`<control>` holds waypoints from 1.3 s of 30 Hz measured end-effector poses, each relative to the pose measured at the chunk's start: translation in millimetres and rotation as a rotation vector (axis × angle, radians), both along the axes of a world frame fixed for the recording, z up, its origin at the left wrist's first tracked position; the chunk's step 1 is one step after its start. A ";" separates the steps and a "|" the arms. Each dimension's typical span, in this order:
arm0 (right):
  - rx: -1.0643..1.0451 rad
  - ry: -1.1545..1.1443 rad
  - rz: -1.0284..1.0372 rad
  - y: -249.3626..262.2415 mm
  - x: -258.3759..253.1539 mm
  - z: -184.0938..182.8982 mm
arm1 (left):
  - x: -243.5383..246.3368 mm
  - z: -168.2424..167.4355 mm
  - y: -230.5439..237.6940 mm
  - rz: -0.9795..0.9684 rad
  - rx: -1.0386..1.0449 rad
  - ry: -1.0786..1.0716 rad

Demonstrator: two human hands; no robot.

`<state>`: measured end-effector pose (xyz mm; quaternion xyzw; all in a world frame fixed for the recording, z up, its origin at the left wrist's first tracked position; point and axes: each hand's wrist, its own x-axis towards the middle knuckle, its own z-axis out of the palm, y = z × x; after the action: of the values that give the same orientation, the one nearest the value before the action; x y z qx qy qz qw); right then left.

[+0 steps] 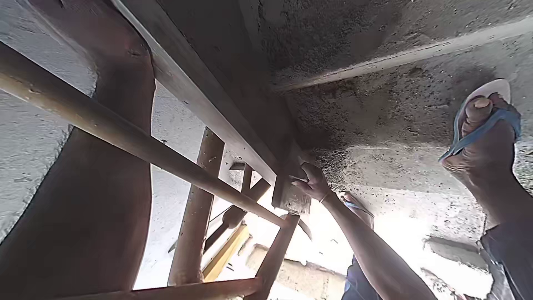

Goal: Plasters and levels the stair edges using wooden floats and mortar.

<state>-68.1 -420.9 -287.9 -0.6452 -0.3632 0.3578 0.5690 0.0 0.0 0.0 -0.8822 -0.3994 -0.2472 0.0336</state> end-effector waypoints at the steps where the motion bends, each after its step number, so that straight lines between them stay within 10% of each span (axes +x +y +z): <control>1: 0.072 -0.062 -0.010 10.8 8.4 13.0 | -1.4 3.5 -18.4 0.007 -0.031 0.091; 13: -0.228 0.247 0.034 41.0 33.5 5.4 | 13.8 2.7 -13.2 0.213 -0.191 -0.094; 24: 0.181 -0.089 -0.046 90.9 74.1 92.0 | 29.9 13.0 -25.1 0.124 -0.110 -0.103; 32: -0.260 0.358 0.065 103.6 89.9 38.1 | 28.9 10.9 -27.0 0.142 -0.087 -0.107; 39: -0.045 0.129 0.031 77.1 65.3 47.8 | 32.7 10.5 -28.0 -0.018 -0.058 -0.168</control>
<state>-2.8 -343.8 -240.1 -0.6276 -0.3277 0.4155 0.5711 32.7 -28.0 10.5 -0.8624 -0.3999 -0.3091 -0.0276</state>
